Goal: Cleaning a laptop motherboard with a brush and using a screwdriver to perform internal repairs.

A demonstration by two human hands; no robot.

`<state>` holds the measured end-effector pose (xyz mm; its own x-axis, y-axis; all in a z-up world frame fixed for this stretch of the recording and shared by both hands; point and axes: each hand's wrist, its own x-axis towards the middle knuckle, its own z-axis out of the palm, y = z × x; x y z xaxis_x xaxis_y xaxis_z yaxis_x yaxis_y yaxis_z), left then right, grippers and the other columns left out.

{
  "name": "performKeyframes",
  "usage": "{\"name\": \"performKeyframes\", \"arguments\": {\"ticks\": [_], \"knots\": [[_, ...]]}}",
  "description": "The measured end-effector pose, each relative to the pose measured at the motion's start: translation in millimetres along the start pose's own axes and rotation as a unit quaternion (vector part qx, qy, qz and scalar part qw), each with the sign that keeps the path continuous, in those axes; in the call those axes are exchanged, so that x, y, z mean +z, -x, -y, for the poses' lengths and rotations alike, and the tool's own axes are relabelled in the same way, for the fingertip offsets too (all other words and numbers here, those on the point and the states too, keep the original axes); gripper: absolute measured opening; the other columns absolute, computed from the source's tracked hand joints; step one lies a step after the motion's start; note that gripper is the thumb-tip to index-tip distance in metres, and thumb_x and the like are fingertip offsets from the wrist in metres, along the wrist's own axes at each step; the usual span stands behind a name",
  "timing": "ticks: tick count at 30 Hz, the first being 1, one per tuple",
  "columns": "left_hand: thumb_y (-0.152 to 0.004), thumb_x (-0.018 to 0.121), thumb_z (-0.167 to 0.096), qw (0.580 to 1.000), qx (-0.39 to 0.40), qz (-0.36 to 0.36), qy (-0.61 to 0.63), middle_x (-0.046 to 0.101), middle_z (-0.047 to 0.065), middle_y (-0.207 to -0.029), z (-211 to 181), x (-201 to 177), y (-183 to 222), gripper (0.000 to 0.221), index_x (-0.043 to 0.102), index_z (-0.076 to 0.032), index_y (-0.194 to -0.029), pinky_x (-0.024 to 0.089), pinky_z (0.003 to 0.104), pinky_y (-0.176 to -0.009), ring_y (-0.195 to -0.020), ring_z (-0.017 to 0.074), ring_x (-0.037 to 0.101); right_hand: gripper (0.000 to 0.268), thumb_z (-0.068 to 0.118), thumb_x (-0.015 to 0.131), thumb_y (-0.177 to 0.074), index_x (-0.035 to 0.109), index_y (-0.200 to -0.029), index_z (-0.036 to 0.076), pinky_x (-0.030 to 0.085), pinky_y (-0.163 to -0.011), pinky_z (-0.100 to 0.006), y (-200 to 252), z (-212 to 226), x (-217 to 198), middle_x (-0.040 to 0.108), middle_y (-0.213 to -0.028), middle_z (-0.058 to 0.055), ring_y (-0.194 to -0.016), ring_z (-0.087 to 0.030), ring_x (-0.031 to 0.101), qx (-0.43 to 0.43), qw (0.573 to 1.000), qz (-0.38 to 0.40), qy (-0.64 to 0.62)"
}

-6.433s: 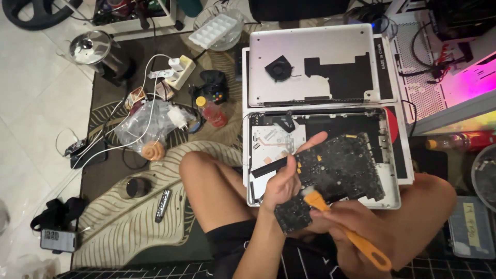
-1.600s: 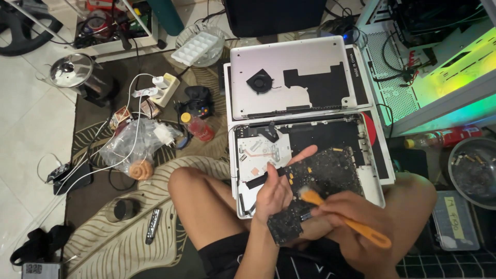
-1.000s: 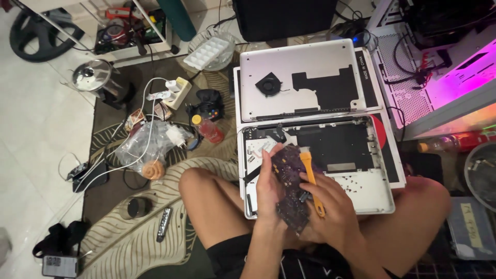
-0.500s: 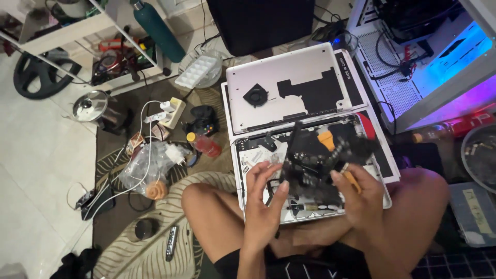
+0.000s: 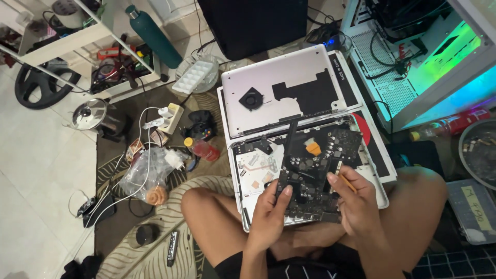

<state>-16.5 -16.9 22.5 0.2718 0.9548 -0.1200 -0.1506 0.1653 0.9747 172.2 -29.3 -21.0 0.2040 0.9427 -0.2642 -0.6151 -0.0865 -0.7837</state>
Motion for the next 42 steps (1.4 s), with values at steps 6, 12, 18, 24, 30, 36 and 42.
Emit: {"name": "performKeyframes", "arguments": {"ticks": [6, 12, 18, 24, 30, 36, 42], "knots": [[-0.106, 0.052, -0.013, 1.0, -0.002, -0.01, -0.007, 0.064, 0.002, -0.093, 3, -1, 0, 0.022, 0.065, 0.003, -0.113, 0.043, 0.023, -0.076, -0.08, 0.0076, 0.05, 0.022, -0.003, 0.057, -0.099, 0.064, -0.119, -0.01, 0.05, -0.08, -0.027, 3, 1, 4, 0.07, -0.106, -0.017, -0.089, -0.015, 0.062, 0.005, 1.0, 0.004, -0.019], [-0.106, 0.053, -0.014, 1.0, 0.002, -0.017, -0.013, 0.061, 0.0, -0.088, 1, -1, 2, 0.02, 0.065, 0.002, -0.108, 0.042, 0.023, -0.073, -0.077, 0.0072, 0.048, 0.019, -0.002, 0.059, -0.099, 0.065, -0.116, -0.008, 0.05, -0.076, -0.024, 6, 1, 6, 0.07, -0.102, -0.015, -0.085, -0.013, 0.062, -0.007, 1.0, 0.006, -0.012], [-0.105, 0.055, -0.015, 0.997, 0.004, -0.005, 0.071, 0.063, 0.001, -0.091, 12, -9, 1, 0.025, 0.064, 0.003, -0.119, 0.039, 0.021, -0.071, -0.077, 0.0057, 0.048, 0.016, 0.004, 0.06, -0.101, 0.064, -0.114, -0.004, 0.047, -0.075, -0.026, 5, -3, 3, 0.067, -0.097, -0.011, -0.083, -0.012, 0.058, -0.026, 0.999, 0.002, -0.027], [-0.104, 0.054, -0.027, 0.973, 0.02, 0.009, 0.231, 0.065, 0.004, -0.11, 70, -15, -9, 0.053, 0.047, 0.0, -0.15, 0.042, 0.023, -0.075, -0.084, 0.0084, 0.053, 0.022, 0.003, 0.056, -0.103, 0.06, -0.125, 0.001, 0.054, -0.08, -0.032, 7, -5, 21, 0.071, -0.112, -0.012, -0.092, -0.017, 0.068, -0.06, 0.988, 0.041, -0.137], [-0.107, 0.043, -0.028, 0.992, 0.024, -0.11, 0.063, 0.068, 0.01, -0.128, 33, 6, -10, 0.043, 0.057, 0.0, -0.136, 0.047, 0.028, -0.097, -0.109, 0.0139, 0.061, 0.023, 0.001, 0.064, -0.097, 0.064, -0.119, 0.007, 0.054, -0.067, -0.027, 15, -32, 21, 0.07, -0.092, -0.002, -0.077, -0.009, 0.066, -0.025, 0.985, 0.022, -0.168], [-0.109, 0.042, -0.025, 0.987, 0.056, -0.124, 0.083, 0.069, 0.009, -0.12, 25, 0, -7, 0.037, 0.06, 0.001, -0.129, 0.047, 0.027, -0.094, -0.103, 0.012, 0.061, 0.027, -0.001, 0.062, -0.098, 0.062, -0.124, 0.006, 0.056, -0.072, -0.029, 24, -34, 36, 0.071, -0.103, -0.006, -0.087, -0.015, 0.069, -0.008, 0.984, 0.043, -0.171], [-0.109, 0.042, -0.027, 0.987, 0.065, -0.13, 0.061, 0.068, 0.008, -0.114, 20, -2, -5, 0.037, 0.061, 0.001, -0.126, 0.046, 0.027, -0.091, -0.098, 0.011, 0.057, 0.016, 0.0, 0.064, -0.098, 0.065, -0.113, 0.005, 0.058, -0.074, -0.03, 23, -37, 33, 0.072, -0.094, -0.005, -0.086, -0.015, 0.071, -0.007, 0.985, 0.043, -0.167]]}}
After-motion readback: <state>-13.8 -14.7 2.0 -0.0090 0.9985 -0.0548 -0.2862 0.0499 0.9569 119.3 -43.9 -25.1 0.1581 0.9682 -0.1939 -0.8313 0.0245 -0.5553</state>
